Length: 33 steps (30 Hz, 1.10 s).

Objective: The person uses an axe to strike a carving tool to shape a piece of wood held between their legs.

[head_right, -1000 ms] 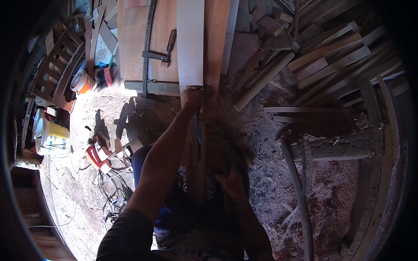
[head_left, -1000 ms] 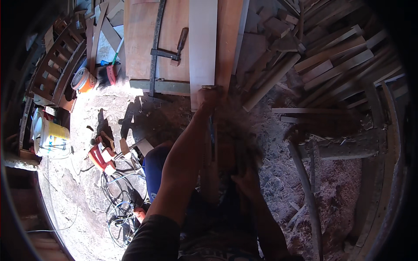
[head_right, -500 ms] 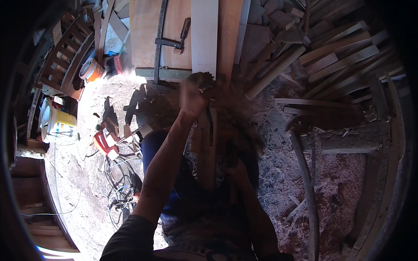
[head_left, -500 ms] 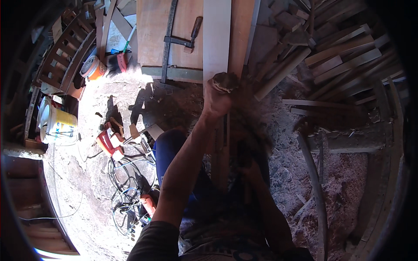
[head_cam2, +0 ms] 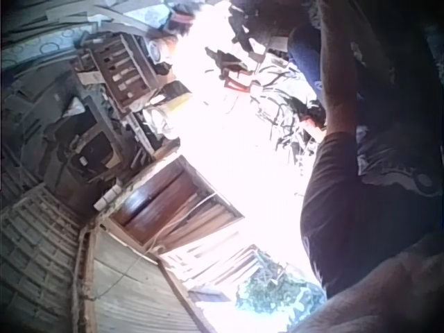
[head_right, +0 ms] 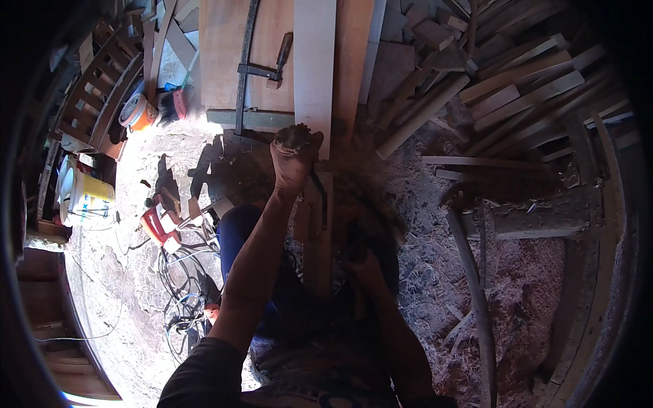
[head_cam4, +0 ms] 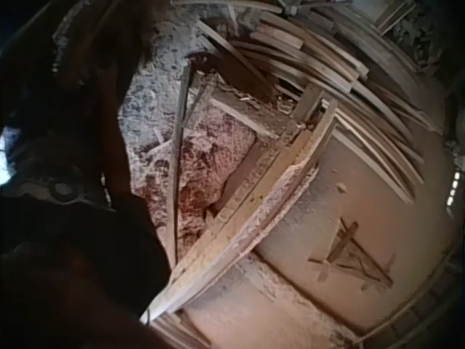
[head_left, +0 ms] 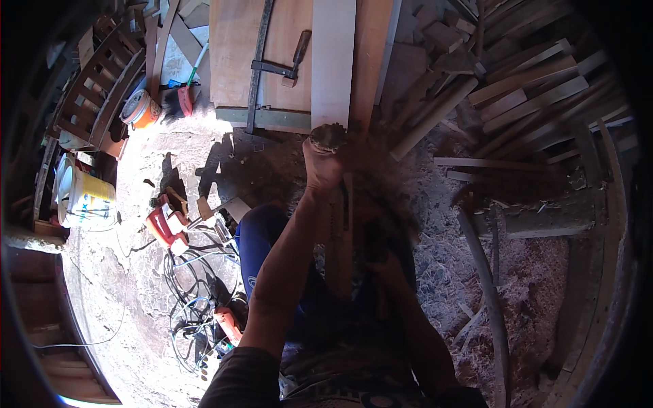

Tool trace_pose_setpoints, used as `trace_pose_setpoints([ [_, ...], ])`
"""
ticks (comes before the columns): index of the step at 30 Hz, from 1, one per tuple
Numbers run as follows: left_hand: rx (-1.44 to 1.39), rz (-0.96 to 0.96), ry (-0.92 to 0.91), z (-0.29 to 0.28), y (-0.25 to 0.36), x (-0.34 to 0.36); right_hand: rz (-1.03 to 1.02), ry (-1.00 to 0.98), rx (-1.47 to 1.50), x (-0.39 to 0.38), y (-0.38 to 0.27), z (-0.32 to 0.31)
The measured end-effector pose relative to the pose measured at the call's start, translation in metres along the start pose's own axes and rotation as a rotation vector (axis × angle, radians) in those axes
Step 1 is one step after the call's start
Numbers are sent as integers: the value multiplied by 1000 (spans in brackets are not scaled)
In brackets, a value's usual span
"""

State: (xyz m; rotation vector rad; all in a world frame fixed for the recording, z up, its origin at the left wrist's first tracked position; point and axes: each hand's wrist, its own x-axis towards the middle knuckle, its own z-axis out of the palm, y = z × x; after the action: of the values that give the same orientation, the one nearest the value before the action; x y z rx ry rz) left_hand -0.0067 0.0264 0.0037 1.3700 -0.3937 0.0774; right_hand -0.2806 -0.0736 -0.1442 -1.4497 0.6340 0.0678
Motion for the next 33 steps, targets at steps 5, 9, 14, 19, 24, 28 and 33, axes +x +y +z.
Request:
trace_pose_setpoints([
  [5,-34,120,-25,13,3,-12,64,-9,-76,-5,-19,3],
  [9,142,268,-115,12,-8,-44,-83,55,-244,-11,-8,1],
  [14,22,107,-163,7,-20,-31,-284,191,-407,-30,-102,17],
  [19,17,-3,-166,8,-42,6,-849,151,-624,-35,-247,19],
  [24,-69,132,-133,14,-52,15,-887,46,-837,-20,-325,27],
  [28,-119,-3,-149,21,-56,22,-872,27,-1161,24,-305,27],
  [33,-138,223,-131,18,-51,5,-745,-77,-1229,37,-293,17],
])
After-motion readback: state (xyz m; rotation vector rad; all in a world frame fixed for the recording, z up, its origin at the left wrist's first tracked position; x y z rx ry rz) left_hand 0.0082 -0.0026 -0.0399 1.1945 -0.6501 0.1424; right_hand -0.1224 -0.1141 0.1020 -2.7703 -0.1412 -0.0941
